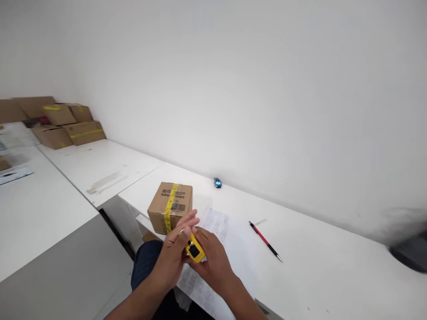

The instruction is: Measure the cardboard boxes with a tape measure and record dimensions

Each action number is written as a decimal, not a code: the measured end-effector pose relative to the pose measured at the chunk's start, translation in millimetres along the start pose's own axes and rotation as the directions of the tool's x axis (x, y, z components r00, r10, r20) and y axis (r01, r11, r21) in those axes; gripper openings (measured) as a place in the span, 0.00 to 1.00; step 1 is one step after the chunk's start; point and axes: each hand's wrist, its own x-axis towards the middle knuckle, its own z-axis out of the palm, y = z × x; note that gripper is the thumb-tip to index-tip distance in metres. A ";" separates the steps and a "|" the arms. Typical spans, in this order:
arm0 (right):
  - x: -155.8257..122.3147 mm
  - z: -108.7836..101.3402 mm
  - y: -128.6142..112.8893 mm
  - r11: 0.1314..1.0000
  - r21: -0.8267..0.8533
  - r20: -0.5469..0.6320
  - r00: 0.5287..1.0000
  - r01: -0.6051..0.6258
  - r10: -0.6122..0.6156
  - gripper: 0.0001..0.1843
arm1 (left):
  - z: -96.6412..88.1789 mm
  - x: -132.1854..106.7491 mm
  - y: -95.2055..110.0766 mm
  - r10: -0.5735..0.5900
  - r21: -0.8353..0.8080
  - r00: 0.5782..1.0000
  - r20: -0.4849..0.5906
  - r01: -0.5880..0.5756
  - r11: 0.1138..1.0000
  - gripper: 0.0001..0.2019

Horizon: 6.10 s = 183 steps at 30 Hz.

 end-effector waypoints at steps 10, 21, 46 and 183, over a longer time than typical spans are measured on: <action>25.8 10.8 -34.0 0.985 0.160 0.087 0.993 0.064 -0.078 0.23 | -99.5 -16.1 33.7 0.466 0.194 0.753 -0.464 -0.427 0.883 0.15; -2.0 -99.1 77.9 0.801 0.368 -0.339 0.734 -0.473 0.589 0.33 | -226.5 76.2 41.1 0.092 0.552 0.898 -0.431 0.181 0.814 0.26; -22.2 16.7 -57.4 0.974 -0.195 -0.398 0.898 0.115 -0.186 0.34 | -116.0 167.5 103.6 0.028 0.775 0.976 0.217 -0.189 0.602 0.23; -16.9 -103.5 150.0 0.534 -0.248 -0.120 0.573 -0.808 0.811 0.05 | -0.2 157.0 -149.3 0.162 0.676 0.982 0.097 -0.185 0.713 0.20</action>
